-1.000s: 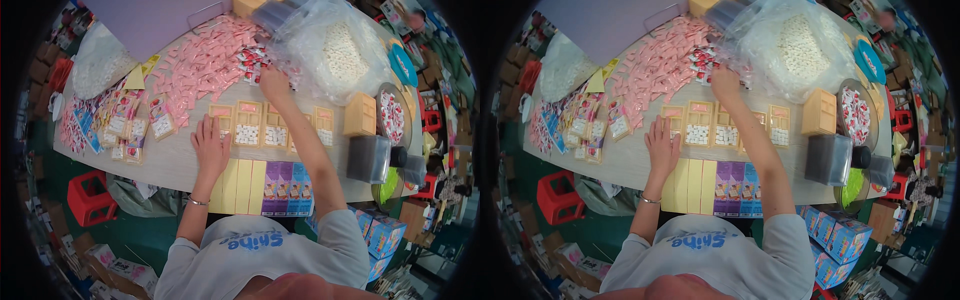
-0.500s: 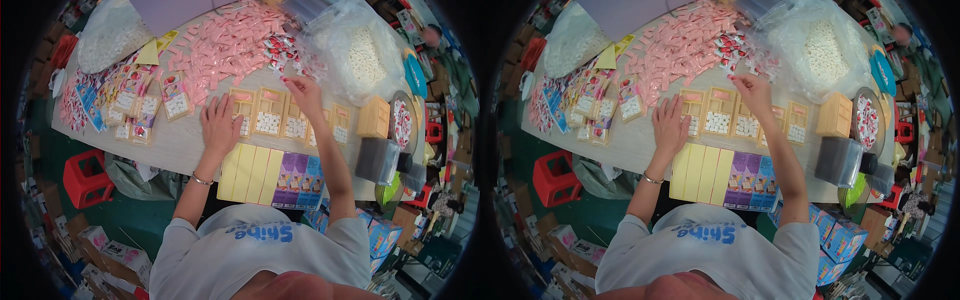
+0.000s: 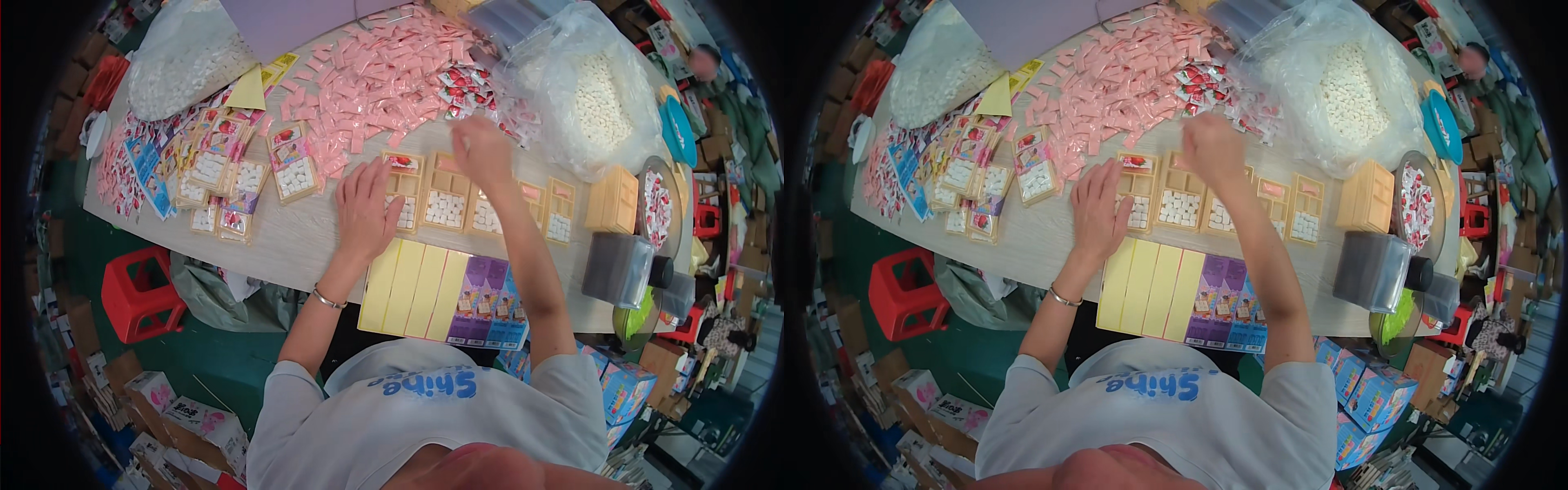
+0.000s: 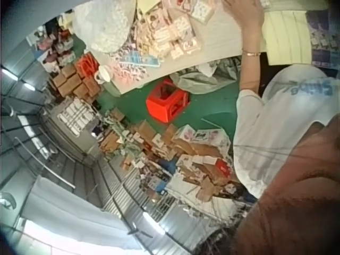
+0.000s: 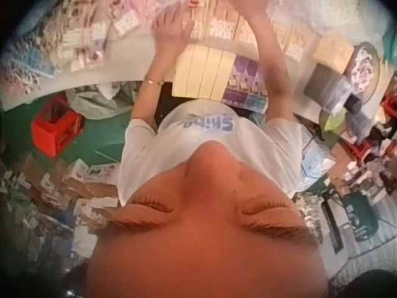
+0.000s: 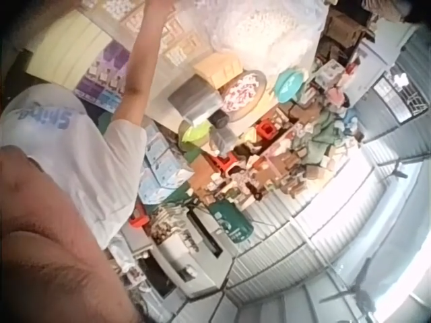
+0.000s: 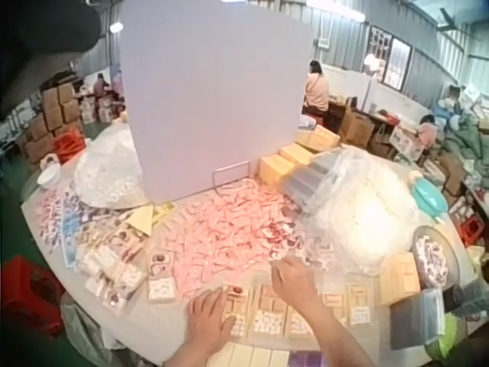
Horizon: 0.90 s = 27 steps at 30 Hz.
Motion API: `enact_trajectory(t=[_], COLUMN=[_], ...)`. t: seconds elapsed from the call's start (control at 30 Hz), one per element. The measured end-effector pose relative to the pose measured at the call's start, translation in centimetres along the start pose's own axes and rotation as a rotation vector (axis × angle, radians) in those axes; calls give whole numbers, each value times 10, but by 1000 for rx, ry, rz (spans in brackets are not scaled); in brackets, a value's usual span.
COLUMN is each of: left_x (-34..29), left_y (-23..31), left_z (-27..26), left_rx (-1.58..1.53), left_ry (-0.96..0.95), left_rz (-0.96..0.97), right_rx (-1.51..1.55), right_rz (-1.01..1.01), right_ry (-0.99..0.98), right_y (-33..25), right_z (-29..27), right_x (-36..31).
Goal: Packaging small white cubes into plastic trays and applying decorative labels.
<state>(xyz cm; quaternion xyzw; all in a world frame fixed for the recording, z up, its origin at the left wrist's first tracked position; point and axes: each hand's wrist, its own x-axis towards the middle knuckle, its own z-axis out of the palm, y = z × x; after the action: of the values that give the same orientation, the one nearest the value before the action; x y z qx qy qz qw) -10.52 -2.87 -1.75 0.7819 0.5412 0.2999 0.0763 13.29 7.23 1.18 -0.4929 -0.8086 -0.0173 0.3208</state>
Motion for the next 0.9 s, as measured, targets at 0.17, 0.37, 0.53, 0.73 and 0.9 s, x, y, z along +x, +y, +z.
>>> enact_trajectory(t=[0.17, 0.37, 0.53, 0.73, 0.9], left_x=[15, 11, 12, 15, 16], left_y=[1, 0, 1, 3, 3], left_z=[8, 10, 6, 9, 7], left_rx=[-41, -76, 46, 4, 8], left_ry=[-84, -105, -132, -163, -188], left_rz=[83, 37, 136, 70, 52], right_rx=[-315, -444, -320, -137, -64], right_rz=[363, 354, 73, -51, -16], right_ry=[-172, -123, 103, 13, -111], right_y=[26, 31, 35, -1, -6], right_z=[21, 32, -6, -36, -28], right_x=[26, 17, -8, -47, -52])
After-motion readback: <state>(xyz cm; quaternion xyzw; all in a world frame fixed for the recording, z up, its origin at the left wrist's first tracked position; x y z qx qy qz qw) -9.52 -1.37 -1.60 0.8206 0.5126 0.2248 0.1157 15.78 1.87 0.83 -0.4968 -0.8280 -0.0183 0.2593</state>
